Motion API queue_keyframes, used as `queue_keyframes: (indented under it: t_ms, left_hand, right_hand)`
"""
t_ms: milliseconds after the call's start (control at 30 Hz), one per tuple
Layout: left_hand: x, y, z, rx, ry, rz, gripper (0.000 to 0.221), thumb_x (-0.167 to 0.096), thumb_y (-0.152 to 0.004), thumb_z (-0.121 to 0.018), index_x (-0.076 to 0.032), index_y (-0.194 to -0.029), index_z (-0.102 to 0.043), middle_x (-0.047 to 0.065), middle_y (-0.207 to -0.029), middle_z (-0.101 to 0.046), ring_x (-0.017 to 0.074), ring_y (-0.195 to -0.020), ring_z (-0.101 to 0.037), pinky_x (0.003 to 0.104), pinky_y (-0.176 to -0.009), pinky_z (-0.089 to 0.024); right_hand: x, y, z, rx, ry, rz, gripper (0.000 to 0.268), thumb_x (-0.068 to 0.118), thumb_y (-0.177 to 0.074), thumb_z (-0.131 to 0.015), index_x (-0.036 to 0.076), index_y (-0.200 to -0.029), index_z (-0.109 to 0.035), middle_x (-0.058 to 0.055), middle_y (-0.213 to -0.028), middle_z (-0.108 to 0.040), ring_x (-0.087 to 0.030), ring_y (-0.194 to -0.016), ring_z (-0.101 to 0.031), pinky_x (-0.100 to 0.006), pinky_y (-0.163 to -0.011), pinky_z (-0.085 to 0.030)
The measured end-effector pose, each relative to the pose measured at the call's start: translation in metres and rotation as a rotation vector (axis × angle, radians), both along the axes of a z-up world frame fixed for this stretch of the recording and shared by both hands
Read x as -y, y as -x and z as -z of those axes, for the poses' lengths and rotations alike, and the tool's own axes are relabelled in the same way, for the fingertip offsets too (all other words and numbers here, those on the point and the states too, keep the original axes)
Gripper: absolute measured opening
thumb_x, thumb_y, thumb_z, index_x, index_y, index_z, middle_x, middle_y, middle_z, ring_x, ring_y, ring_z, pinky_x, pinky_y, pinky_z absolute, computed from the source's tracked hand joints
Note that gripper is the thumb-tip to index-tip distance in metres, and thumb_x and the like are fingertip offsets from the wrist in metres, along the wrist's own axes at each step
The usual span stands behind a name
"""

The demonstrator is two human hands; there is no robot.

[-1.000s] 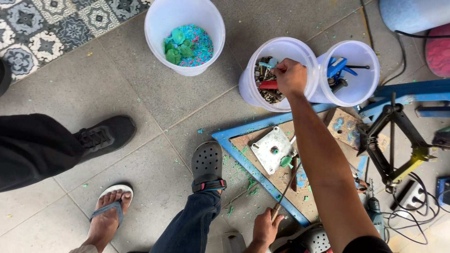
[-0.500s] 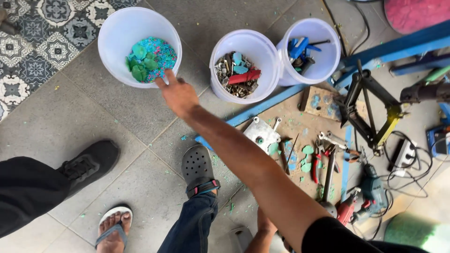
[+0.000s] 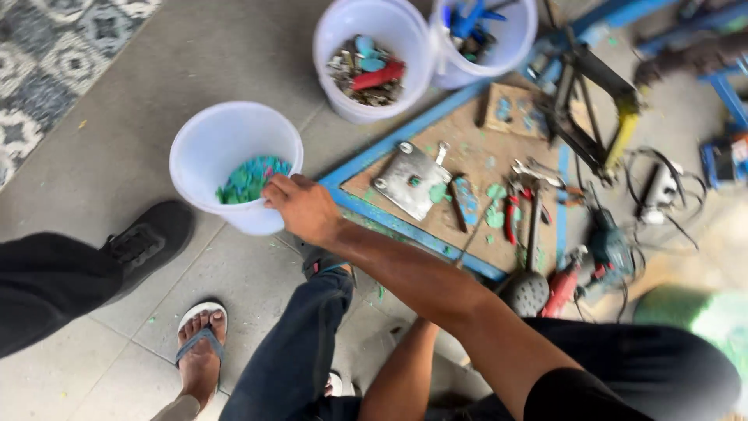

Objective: The recorder is cutting and shaping small pieces of green plastic using a knife, pliers, and a hammer.

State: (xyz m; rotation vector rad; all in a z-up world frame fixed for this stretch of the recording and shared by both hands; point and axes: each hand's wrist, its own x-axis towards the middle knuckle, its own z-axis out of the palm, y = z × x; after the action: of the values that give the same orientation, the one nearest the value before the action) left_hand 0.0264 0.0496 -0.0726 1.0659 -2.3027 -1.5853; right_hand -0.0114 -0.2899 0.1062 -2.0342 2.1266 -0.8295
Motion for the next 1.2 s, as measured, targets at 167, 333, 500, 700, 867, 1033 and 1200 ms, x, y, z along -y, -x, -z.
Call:
queue_keyframes:
  t_ms: [167, 333, 500, 700, 867, 1033, 1200]
  left_hand:
    - [0.002, -0.010, 0.025, 0.016, -0.019, 0.082, 0.046, -0.044, -0.096, -0.063, -0.008, -0.126, -0.061, 0.019, -0.117, -0.065, 0.0313, -0.111, -0.061, 0.047, -0.089, -0.046]
    - [0.042, 0.004, 0.033, 0.040, 0.004, 0.085, 0.045, -0.047, -0.094, -0.064, -0.009, -0.118, -0.068, 0.019, -0.105, -0.071, 0.0307, -0.102, -0.067, 0.048, -0.082, -0.050]
    - [0.101, 0.009, -0.031, 0.149, 0.010, 0.018, 0.048, -0.054, -0.092, -0.064, -0.009, -0.104, -0.070, 0.019, -0.089, -0.073, 0.0346, -0.086, -0.072, 0.050, -0.073, -0.055]
    - [0.147, -0.020, -0.064, 0.212, 0.164, -0.111, 0.053, -0.059, -0.092, -0.066, -0.006, -0.093, -0.068, 0.024, -0.084, -0.071, 0.0475, -0.084, -0.069, 0.056, -0.072, -0.053]
    - [0.206, -0.026, -0.101, 0.162, 0.343, -0.002, 0.053, -0.057, -0.097, -0.063, -0.005, -0.096, -0.070, 0.026, -0.093, -0.071, 0.0492, -0.092, -0.066, 0.057, -0.077, -0.052]
    - [0.241, -0.016, -0.155, 0.165, 0.328, 0.097, 0.049, -0.054, -0.095, -0.062, -0.010, -0.112, -0.073, 0.023, -0.095, -0.072, 0.0437, -0.094, -0.069, 0.050, -0.079, -0.055]
    - [0.231, 0.000, -0.159, 0.103, 0.302, 0.097, 0.050, -0.053, -0.099, -0.059, -0.005, -0.102, -0.070, 0.021, -0.083, -0.070, 0.0408, -0.081, -0.070, 0.049, -0.074, -0.053]
  right_hand:
    - [-0.073, 0.010, -0.088, 0.068, 0.131, 0.072, 0.020, 0.021, -0.093, -0.071, 0.010, -0.108, -0.064, -0.006, -0.110, -0.062, -0.028, -0.096, -0.068, -0.038, -0.078, -0.059]
    - [-0.159, 0.038, -0.202, 0.074, 0.305, 0.088, 0.023, 0.017, -0.094, -0.077, 0.007, -0.109, -0.062, -0.008, -0.106, -0.063, -0.028, -0.096, -0.069, -0.039, -0.082, -0.059]
    - [-0.294, 0.083, -0.282, -0.063, 0.334, 0.208, 0.030, 0.009, -0.088, -0.083, 0.005, -0.108, -0.061, -0.010, -0.103, -0.065, -0.030, -0.093, -0.068, -0.040, -0.077, -0.057]
    - [-0.419, 0.105, -0.301, -0.156, 0.200, 0.358, 0.025, 0.005, -0.087, -0.084, 0.005, -0.102, -0.064, -0.010, -0.101, -0.067, -0.028, -0.088, -0.068, -0.040, -0.071, -0.054]
    - [-0.455, 0.103, -0.225, -0.194, 0.086, 0.286, 0.023, 0.010, -0.081, -0.078, 0.005, -0.099, -0.065, -0.010, -0.099, -0.067, -0.030, -0.090, -0.068, -0.042, -0.075, -0.055]
    - [-0.464, 0.089, -0.117, 0.082, -0.178, 0.012, 0.017, 0.018, -0.086, -0.070, 0.009, -0.099, -0.065, -0.008, -0.100, -0.064, -0.031, -0.096, -0.065, -0.042, -0.079, -0.057]
    - [-0.455, 0.066, -0.049, 0.032, -0.255, -0.043, 0.017, 0.019, -0.088, -0.065, 0.008, -0.101, -0.064, -0.009, -0.116, -0.063, -0.032, -0.105, -0.065, -0.042, -0.075, -0.059]
